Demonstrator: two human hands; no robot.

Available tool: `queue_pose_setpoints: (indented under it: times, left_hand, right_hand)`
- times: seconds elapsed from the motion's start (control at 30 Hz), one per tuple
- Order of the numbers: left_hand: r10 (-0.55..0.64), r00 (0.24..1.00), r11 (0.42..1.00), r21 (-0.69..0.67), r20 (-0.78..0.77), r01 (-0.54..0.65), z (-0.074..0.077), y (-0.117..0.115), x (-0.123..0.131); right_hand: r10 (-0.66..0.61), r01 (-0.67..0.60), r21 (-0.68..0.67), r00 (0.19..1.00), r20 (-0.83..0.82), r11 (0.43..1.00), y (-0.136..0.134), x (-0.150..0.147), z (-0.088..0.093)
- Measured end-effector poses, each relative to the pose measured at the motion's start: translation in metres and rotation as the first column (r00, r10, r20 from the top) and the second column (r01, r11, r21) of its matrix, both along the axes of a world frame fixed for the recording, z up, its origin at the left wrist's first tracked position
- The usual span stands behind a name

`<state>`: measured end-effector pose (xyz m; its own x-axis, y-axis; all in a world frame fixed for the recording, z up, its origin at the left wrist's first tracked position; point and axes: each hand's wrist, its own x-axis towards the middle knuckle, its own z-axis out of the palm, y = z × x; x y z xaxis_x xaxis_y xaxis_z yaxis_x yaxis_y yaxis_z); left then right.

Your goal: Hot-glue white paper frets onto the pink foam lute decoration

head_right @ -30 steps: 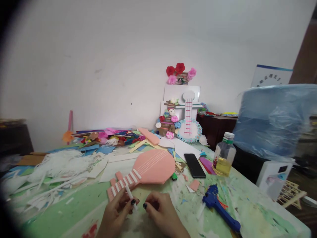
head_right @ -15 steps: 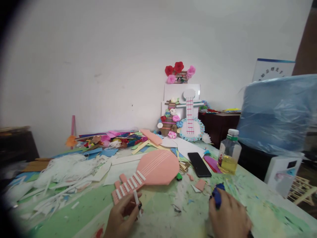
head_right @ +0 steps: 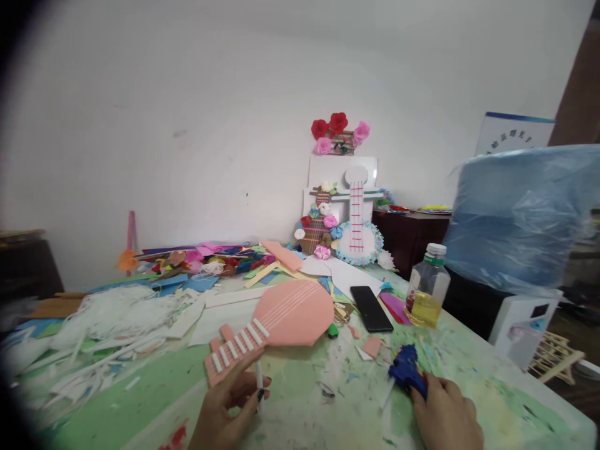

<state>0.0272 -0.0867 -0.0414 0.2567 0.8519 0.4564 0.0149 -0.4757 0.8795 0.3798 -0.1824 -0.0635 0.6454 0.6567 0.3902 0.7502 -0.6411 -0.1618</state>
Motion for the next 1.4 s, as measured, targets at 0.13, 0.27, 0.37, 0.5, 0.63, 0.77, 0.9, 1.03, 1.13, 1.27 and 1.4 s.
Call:
queue_pose_setpoints:
  times: [0.13,0.27,0.37,0.5,0.63,0.77,0.9,1.03,1.13,1.27,1.4]
  left_hand:
    - [-0.003,0.999,1.000,-0.009,-0.046,0.003,0.006,-0.001,-0.004]
    - [-0.067,0.991,0.997,-0.032,-0.113,0.064,0.009,0.000,-0.007]
    - [-0.043,0.992,0.999,-0.017,-0.120,0.041,0.008,0.001,-0.006]
    - [-0.031,0.990,0.999,-0.028,-0.139,0.027,0.004,0.003,-0.005]
    - [-0.061,0.989,0.995,-0.088,-0.133,0.049,0.005,0.001,-0.004]
    - [-0.051,0.993,0.993,-0.108,-0.109,0.039,0.011,-0.004,-0.002]
    - [-0.024,0.995,0.996,-0.088,-0.098,0.015,0.015,-0.009,-0.001]
    - [0.011,0.994,0.999,-0.043,-0.105,-0.015,0.015,-0.009,0.000]
    - [-0.011,0.996,0.996,-0.086,-0.088,0.003,0.013,-0.008,0.001]
    - [-0.025,0.992,0.996,-0.085,-0.120,0.015,0.013,-0.007,0.001]
    - [-0.022,0.989,0.995,-0.105,-0.146,0.006,0.013,-0.006,0.000]
  right_hand:
    - [0.036,-0.031,0.148,0.999,-0.031,0.988,-0.003,-0.004,-0.001]
    - [0.085,-0.068,0.339,0.996,-0.038,0.938,-0.008,-0.014,0.010]
    - [0.159,-0.089,0.473,0.981,-0.110,0.877,-0.011,-0.026,0.028]
    - [0.389,-0.047,0.644,0.829,-0.402,0.764,-0.014,-0.048,0.054]
    - [0.703,-0.110,0.802,0.560,-0.438,0.588,-0.002,-0.076,0.078]
    - [0.798,-0.091,0.849,0.405,-0.446,0.521,0.023,-0.103,0.102]
    - [0.811,-0.181,0.799,0.263,-0.523,0.574,0.049,-0.133,0.124]
    - [0.842,-0.263,0.805,0.058,-0.537,0.532,0.081,-0.163,0.136]
    - [0.850,-0.286,0.829,-0.081,-0.520,0.480,0.113,-0.175,0.131]
    - [0.830,-0.224,0.840,-0.164,-0.532,0.494,0.146,-0.178,0.108]
    - [0.777,-0.129,0.799,-0.186,-0.601,0.587,0.154,-0.177,0.082]
